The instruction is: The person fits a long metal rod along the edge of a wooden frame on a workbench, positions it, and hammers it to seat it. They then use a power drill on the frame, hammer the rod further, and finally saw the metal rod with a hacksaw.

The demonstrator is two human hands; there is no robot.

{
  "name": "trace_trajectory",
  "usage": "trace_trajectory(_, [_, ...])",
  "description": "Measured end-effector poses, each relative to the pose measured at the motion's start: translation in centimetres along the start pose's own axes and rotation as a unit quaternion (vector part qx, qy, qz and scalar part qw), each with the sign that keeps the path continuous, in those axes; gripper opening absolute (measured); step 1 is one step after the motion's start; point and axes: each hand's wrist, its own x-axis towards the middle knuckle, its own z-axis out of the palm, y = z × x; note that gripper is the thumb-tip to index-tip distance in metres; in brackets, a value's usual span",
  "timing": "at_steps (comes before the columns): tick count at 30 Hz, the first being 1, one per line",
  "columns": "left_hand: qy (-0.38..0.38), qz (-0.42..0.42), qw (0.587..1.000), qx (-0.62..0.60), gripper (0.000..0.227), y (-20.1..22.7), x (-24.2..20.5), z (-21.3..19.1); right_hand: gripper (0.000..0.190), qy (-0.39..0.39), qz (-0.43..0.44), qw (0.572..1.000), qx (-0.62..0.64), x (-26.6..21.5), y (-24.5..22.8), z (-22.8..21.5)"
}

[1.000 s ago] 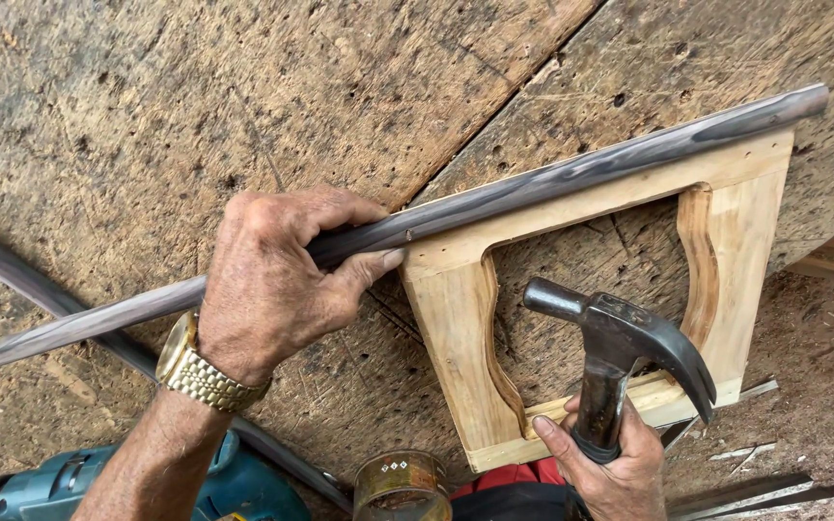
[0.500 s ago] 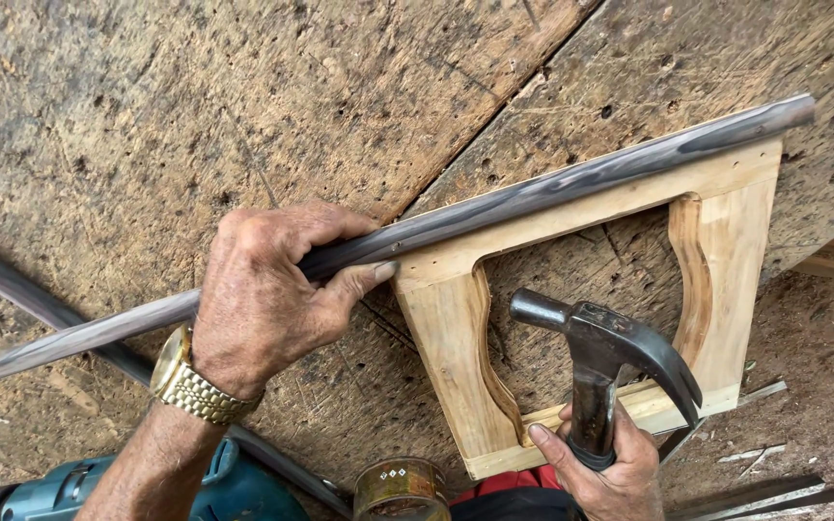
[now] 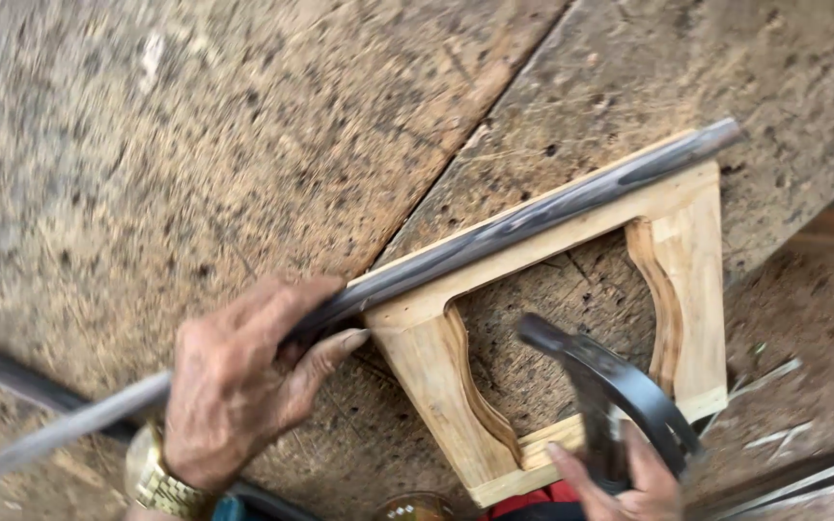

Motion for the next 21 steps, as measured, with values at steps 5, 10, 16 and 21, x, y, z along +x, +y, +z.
trace_trajectory(5, [0.028,-0.046,0.99,0.134,0.037,0.9,-0.5,1.0,0.057,0.101,0.017,0.995,0.01,0.1,3.1,-2.1])
trace_trajectory(10, [0.064,-0.042,0.988,0.137,0.037,0.5,-1.2,1.7,0.059,0.114,-0.094,0.989,-0.024,1.6,0.2,-3.2])
trace_trajectory(16, [0.077,-0.06,0.982,0.162,0.038,0.4,-1.5,3.3,0.055,0.139,-0.072,0.982,0.105,5.4,1.5,-4.5])
trace_trajectory(21, [0.15,-0.087,0.981,0.089,0.033,2.5,-0.5,5.9,0.05,0.219,-0.214,0.951,0.039,12.8,0.1,-7.4])
